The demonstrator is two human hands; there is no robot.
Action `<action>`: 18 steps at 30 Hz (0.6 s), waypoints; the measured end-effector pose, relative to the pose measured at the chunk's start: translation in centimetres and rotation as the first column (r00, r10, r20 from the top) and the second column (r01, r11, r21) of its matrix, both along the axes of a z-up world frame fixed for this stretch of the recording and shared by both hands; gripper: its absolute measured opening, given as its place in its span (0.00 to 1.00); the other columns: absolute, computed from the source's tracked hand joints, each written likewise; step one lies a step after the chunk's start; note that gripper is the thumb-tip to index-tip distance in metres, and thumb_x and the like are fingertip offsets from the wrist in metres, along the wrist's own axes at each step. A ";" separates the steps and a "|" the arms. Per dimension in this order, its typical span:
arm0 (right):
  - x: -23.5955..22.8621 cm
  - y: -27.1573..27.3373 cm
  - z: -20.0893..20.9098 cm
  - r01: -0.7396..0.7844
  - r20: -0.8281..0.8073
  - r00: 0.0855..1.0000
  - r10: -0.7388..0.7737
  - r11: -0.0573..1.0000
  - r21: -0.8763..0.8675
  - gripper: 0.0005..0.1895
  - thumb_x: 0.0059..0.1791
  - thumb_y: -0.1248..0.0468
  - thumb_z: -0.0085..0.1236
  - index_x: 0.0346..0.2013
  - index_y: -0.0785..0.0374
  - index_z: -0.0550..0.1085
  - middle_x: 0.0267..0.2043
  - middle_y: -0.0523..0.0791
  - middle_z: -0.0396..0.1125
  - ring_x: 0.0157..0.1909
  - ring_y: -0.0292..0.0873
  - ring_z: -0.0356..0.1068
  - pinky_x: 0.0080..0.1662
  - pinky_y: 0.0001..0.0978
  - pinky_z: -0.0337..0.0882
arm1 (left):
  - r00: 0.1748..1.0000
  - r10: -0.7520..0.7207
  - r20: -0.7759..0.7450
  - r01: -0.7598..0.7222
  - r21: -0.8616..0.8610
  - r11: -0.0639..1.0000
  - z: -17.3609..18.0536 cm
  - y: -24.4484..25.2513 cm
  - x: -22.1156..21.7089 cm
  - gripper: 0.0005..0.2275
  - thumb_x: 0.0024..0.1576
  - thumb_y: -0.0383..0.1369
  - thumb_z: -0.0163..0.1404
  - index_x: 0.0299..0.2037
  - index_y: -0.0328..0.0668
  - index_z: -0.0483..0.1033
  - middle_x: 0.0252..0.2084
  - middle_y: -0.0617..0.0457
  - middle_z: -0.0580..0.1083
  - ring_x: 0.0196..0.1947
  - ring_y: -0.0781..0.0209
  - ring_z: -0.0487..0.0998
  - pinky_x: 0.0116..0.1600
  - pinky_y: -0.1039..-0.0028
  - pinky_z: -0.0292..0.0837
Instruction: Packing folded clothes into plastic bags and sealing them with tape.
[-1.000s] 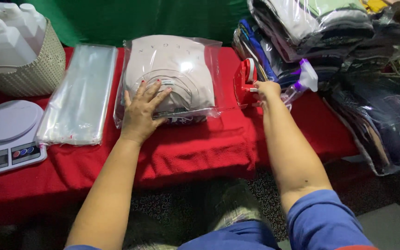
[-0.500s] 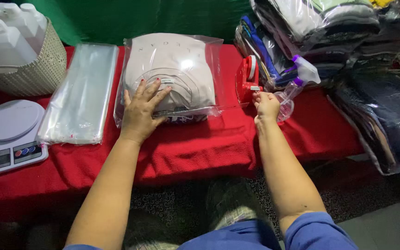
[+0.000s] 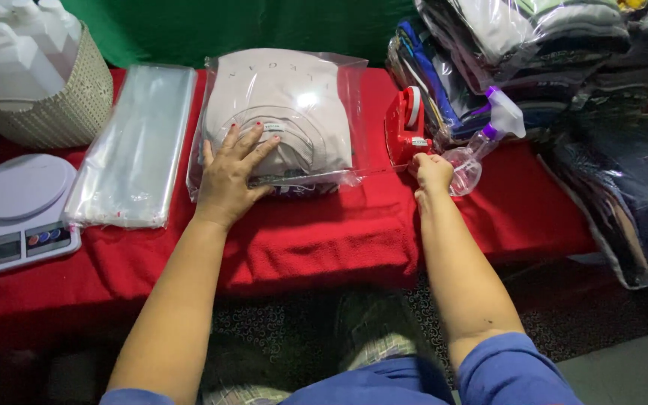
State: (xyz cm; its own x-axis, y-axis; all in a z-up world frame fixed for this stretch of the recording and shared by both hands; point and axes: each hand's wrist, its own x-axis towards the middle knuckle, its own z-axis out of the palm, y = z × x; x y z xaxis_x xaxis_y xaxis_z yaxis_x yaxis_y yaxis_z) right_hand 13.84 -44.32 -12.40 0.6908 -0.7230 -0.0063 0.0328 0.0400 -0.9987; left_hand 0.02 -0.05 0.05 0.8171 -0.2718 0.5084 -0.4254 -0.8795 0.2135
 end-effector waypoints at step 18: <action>-17.4 10.2 17.1 -0.427 -0.247 0.854 0.459 0.344 -0.837 0.02 0.56 0.63 0.57 0.43 0.52 0.76 0.31 0.46 0.74 0.41 0.49 0.77 0.40 0.41 0.73 | 1.000 -0.015 0.016 0.016 -0.010 1.000 -1.6 0.0 1.6 0.44 0.40 0.42 0.69 0.70 0.82 0.60 0.75 0.68 0.58 0.75 0.47 0.52 0.68 0.25 0.46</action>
State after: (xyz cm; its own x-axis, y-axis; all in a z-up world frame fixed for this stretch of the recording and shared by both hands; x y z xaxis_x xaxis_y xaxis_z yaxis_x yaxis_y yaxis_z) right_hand -3.57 -34.11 4.71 0.9001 0.0632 0.4311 0.3092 -0.7896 -0.5300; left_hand 1.62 -0.01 -1.53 0.8044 -0.2789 0.5246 -0.4425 -0.8704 0.2157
